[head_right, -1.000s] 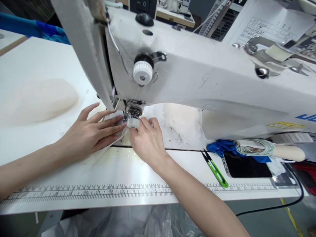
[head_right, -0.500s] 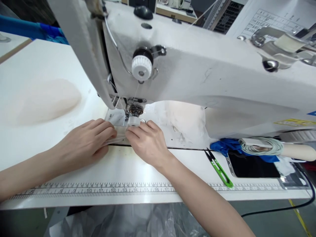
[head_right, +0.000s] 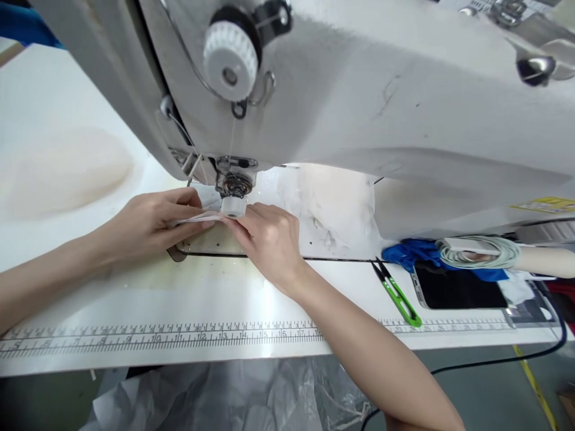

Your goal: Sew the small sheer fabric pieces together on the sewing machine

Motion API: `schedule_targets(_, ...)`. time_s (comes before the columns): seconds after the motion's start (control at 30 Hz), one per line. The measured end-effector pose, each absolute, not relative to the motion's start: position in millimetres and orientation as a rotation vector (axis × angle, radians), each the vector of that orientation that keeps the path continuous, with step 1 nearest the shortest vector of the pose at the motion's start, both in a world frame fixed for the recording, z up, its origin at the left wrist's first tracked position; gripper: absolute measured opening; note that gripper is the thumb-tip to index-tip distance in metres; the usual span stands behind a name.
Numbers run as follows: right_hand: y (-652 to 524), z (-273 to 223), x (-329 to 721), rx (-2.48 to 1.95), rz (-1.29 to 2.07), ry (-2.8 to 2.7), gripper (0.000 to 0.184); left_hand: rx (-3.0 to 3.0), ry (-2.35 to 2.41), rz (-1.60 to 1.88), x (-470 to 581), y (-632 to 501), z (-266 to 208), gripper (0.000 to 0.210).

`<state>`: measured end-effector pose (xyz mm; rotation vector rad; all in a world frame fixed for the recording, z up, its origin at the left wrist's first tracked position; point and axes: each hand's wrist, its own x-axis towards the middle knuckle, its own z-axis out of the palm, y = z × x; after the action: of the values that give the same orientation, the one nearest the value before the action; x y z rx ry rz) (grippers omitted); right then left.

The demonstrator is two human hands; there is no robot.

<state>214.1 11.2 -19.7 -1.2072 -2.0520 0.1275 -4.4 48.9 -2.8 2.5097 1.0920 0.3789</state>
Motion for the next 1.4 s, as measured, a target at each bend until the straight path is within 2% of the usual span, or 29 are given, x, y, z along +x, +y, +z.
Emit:
schedule_targets(0.2, 5.9, -20.1, 217.9, -1.161, 0.057, -2.189, 0.025, 2.761, 0.92, 0.5, -11.4, 50.1, -9.1, 0.036)
schedule_targets(0.47, -2.7, -17.4, 216.7, -1.087, -0.234, -2.372, 0.019, 3.389, 0.827, 0.607, -6.2, 23.9, -11.6, 0.028)
schedule_targets(0.93, 3.7, -21.6, 215.6, -1.107, -0.272, -2.372, 0.015, 3.267, 0.928, 0.556, -4.3, 25.9, -12.3, 0.03)
schedule_targets(1.17, 11.2, -23.8, 214.8, -1.228, -0.319, -2.383, 0.021, 3.26, 0.986, 0.564, -3.7, 38.9, -14.6, 0.03)
schedule_targets(1.4, 4.4, -21.6, 217.2, -1.119, -0.365, -2.449, 0.02, 3.223, 0.926, 0.585, -10.8, 26.7, -15.5, 0.036)
